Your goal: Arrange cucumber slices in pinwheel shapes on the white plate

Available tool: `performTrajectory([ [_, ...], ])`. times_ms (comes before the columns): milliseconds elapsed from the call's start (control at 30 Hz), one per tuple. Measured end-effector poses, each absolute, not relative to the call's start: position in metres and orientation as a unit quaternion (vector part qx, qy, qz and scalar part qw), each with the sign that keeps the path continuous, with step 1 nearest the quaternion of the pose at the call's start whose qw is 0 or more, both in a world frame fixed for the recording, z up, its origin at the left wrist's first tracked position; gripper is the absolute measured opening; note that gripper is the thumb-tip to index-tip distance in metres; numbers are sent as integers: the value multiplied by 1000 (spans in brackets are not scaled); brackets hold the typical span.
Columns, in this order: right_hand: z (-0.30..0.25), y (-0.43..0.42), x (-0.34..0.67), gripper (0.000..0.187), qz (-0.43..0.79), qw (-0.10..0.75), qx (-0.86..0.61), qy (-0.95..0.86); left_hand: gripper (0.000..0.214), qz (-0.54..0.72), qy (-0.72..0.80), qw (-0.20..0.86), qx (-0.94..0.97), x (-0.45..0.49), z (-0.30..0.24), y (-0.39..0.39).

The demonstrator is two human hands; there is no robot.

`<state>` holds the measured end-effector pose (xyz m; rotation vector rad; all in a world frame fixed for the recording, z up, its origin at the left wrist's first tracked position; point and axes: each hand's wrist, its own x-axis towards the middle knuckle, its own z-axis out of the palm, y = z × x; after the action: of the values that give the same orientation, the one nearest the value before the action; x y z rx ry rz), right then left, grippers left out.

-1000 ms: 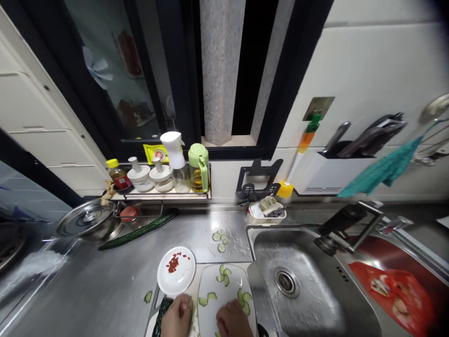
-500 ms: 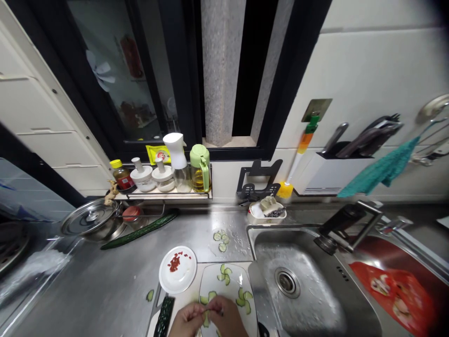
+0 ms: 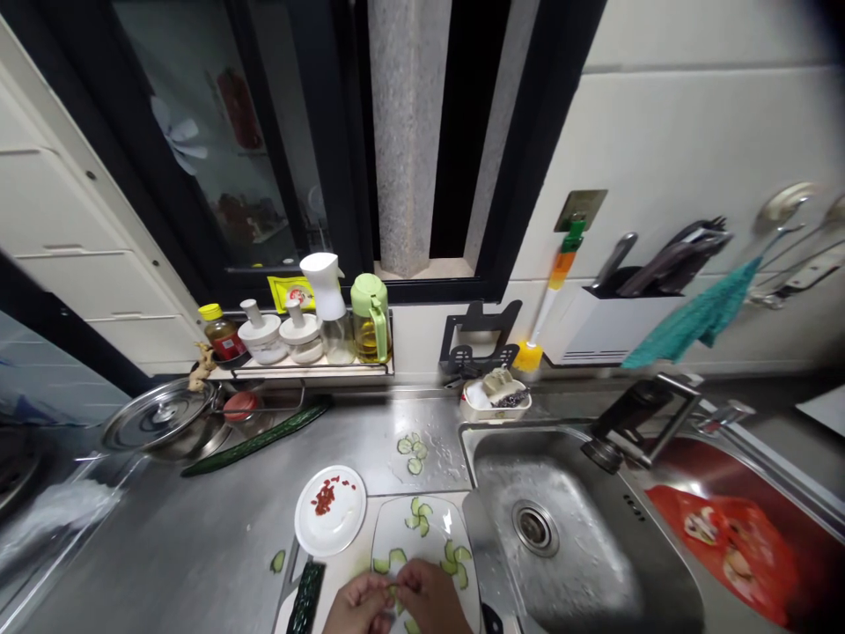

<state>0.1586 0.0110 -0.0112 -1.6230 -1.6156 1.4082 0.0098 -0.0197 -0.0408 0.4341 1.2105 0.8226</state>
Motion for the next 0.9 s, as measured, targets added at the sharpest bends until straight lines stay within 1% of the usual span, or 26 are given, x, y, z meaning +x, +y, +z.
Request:
performTrajectory([
  [167,-11,7,162,13,485,241,-588,-601,52,371,571,696,228,12,-48,-18],
  [333,-17,5,164,11,464,248,-569,-632,48,405,576,672,230,11,-59,-11],
  [500,-20,7,162,12,453,258,-555,-648,49,403,592,660,226,9,-46,-1],
  [567,-20,8,160,14,451,257,-555,-650,43,392,596,656,248,8,-38,2],
  [667,-21,11,157,18,450,237,-566,-649,21,387,605,625,306,7,-34,7],
  [733,-22,13,155,19,446,222,-579,-646,12,370,632,586,346,5,-35,9],
  [800,-23,15,153,21,440,215,-589,-643,8,332,666,534,402,2,-35,12],
  [900,-26,17,151,22,423,200,-602,-647,8,261,698,437,504,-1,-32,16],
])
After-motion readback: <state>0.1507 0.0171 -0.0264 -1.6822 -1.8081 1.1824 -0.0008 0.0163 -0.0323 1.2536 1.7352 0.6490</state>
